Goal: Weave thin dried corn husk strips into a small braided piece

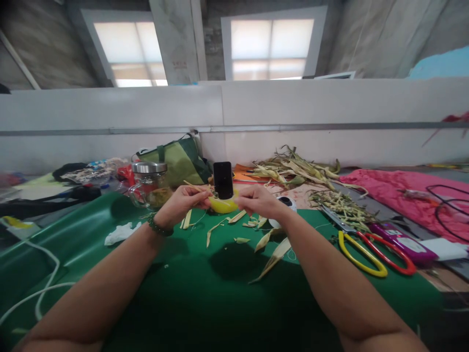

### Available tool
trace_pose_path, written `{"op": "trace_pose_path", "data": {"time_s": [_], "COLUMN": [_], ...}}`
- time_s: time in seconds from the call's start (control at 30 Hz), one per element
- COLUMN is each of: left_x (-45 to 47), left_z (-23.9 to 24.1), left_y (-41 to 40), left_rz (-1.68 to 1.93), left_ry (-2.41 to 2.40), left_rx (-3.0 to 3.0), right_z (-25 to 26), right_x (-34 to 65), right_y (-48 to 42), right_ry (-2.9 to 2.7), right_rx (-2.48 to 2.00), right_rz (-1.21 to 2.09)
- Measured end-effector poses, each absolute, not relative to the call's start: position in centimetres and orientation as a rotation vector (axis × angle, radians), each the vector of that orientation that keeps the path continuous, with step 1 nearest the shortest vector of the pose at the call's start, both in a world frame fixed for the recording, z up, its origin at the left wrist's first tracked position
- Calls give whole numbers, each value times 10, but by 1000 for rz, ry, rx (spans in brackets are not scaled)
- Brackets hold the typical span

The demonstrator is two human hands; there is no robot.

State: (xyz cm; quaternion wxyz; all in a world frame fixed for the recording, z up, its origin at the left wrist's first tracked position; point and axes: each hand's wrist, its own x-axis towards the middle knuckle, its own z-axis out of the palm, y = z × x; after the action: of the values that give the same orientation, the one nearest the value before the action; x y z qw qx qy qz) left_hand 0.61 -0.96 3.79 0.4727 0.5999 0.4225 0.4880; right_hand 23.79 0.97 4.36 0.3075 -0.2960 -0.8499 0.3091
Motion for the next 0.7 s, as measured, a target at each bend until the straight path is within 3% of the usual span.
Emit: {"op": "trace_pose_path", "data": {"time_s": [0.23,0.43,0.7], "left_x": [18,16,12], "left_z": [32,30,38], "left_y": [-15,-13,-17], "left_rz": [1040,1043,980], "left_ry": [986,1026,1024], "left_rx": [1561,1573,1567], "right_z": [24,22,29], "right_x": [213,208,214], "right_y": [3,-7,-1], "right_ry": [-2272,-2341,-2319], "right_rx": [-819,-810,-813], "right_rz": [655,303,391]}}
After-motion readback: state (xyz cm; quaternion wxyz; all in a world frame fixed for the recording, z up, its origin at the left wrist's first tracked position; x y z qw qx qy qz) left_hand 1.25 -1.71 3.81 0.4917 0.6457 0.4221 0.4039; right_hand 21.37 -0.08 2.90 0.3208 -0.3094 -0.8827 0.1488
